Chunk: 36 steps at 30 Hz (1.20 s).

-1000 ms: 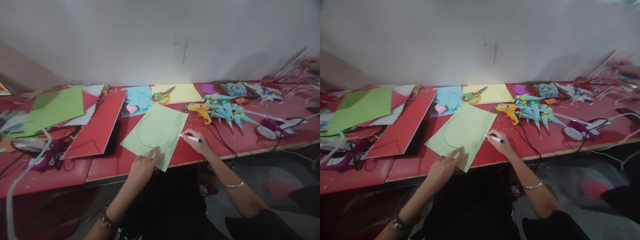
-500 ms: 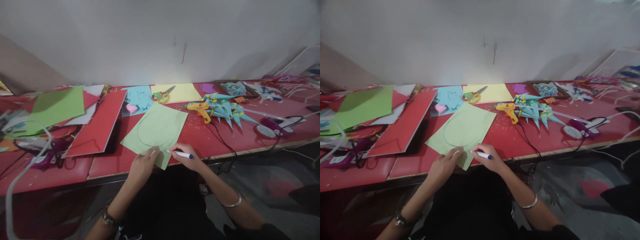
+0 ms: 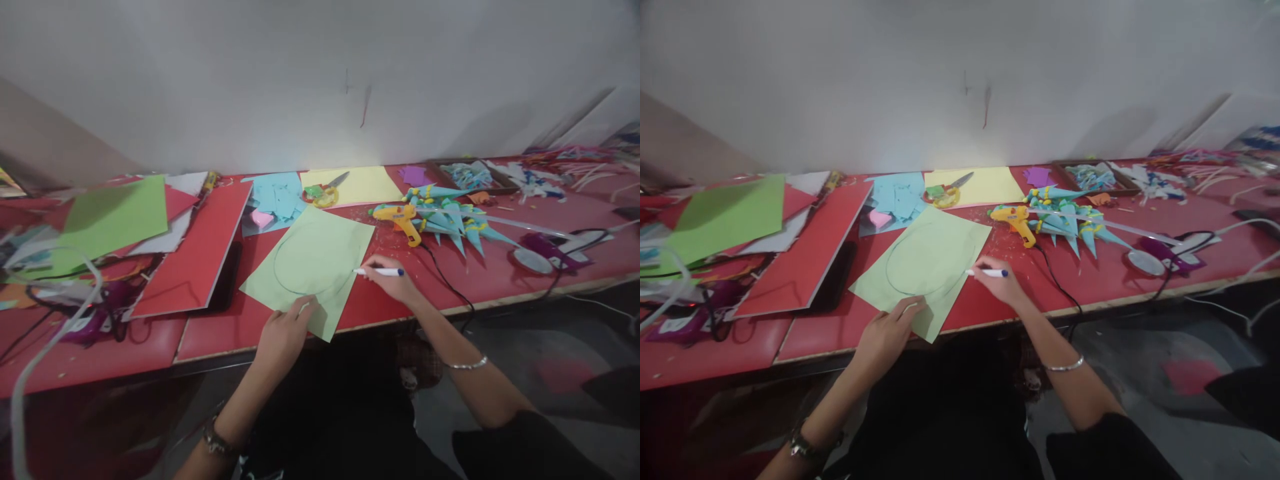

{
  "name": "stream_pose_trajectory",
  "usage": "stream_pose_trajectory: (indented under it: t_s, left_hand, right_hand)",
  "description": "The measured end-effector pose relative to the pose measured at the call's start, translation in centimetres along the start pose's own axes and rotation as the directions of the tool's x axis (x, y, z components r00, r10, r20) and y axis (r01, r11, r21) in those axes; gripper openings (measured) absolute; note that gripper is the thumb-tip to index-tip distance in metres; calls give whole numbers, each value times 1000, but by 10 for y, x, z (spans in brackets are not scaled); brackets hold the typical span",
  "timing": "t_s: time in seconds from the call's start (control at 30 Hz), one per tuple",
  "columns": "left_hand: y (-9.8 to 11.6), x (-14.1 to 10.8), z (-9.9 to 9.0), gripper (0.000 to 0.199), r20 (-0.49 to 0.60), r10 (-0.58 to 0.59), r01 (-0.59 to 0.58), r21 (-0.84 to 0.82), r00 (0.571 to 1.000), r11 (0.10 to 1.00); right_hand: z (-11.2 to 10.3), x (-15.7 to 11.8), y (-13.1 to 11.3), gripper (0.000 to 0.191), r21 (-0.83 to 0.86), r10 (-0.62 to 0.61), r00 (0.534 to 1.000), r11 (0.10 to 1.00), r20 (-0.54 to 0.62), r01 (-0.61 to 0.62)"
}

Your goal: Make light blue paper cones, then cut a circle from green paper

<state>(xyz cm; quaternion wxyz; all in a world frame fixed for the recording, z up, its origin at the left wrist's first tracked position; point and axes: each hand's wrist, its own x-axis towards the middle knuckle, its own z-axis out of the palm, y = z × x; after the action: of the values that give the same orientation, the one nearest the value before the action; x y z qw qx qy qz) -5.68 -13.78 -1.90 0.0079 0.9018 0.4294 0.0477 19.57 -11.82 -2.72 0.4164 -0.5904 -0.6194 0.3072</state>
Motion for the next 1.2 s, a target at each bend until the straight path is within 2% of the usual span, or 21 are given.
stream_pose_trajectory:
  t_s: [0.07, 0.13, 0.2, 0.23, 0.27, 0.33, 0.4, 0.43, 0.47, 0.53, 0.6, 0.7, 0.87, 1.03, 1.13, 1.2]
  left_hand:
    - [-3, 0, 2, 42, 7, -4, 5, -72, 1000, 997]
    - [-8, 1, 4, 41, 12, -35, 37, -210, 999, 977]
    - [-15, 5, 2, 37, -21, -115, 95, -428, 993, 899]
    - [-18, 8, 0, 34, -54, -177, 118, -557, 983, 822]
    - [-20, 11, -4, 33, -81, -240, 120, -689, 967, 715]
    - [-19, 19, -13, 38, -77, -316, 66, -905, 946, 420]
    - [-14, 25, -23, 46, -9, -276, 13, -997, 961, 78]
    - [-10, 28, -28, 48, 11, -239, -5, -998, 971, -66]
    - [-5, 30, -33, 48, 19, -206, -18, -984, 978, -180]
    - [4, 33, -40, 47, 14, -169, -40, -949, 985, -313]
    - [11, 33, -45, 46, -6, -164, -66, -930, 987, -361]
    - [17, 31, -51, 50, -33, -195, -102, -928, 980, -358]
    - [18, 27, -55, 55, -26, -190, -87, -943, 981, -321]
    - [17, 26, -52, 52, -63, -126, -102, -937, 990, -333]
    - [17, 29, -52, 45, -9, -196, -76, -938, 981, -337]
    - [19, 32, -54, 39, 51, -278, -61, -924, 959, -377]
  right_hand:
    - [-9, 9, 9, 19, -55, -21, 986, 998, -164, 12]
    - [-14, 13, 13, 20, -72, -60, 950, 997, -306, 40]
    - [-15, 12, 13, 24, -14, -53, 924, 999, -379, 52]
    - [-13, 9, 11, 26, 41, -26, 919, 998, -393, 46]
    - [-10, 6, 8, 27, 107, 8, 920, 994, -391, 36]
    - [-2, -4, -4, 28, 264, 63, 931, 964, -359, 37]
    - [7, -16, -21, 29, 440, 56, 960, 895, -274, 73]
    - [12, -23, -31, 28, 516, 12, 978, 851, -208, 99]
    - [16, -29, -41, 29, 576, -42, 990, 809, -136, 113]
    - [24, -39, -63, 30, 656, -145, 988, 740, -62, 149]
    - [28, -46, -81, 30, 704, -200, 980, 694, -11, 149]
    - [31, -47, -96, 29, 728, -233, 972, 671, 28, 139]
    - [32, -45, -100, 28, 732, -228, 974, 666, 13, 146]
    - [32, -45, -100, 25, 680, -195, 980, 724, 36, 119]
    - [31, -45, -100, 25, 650, -188, 982, 749, 23, 128]
    - [31, -46, -101, 24, 646, -196, 981, 750, 11, 142]
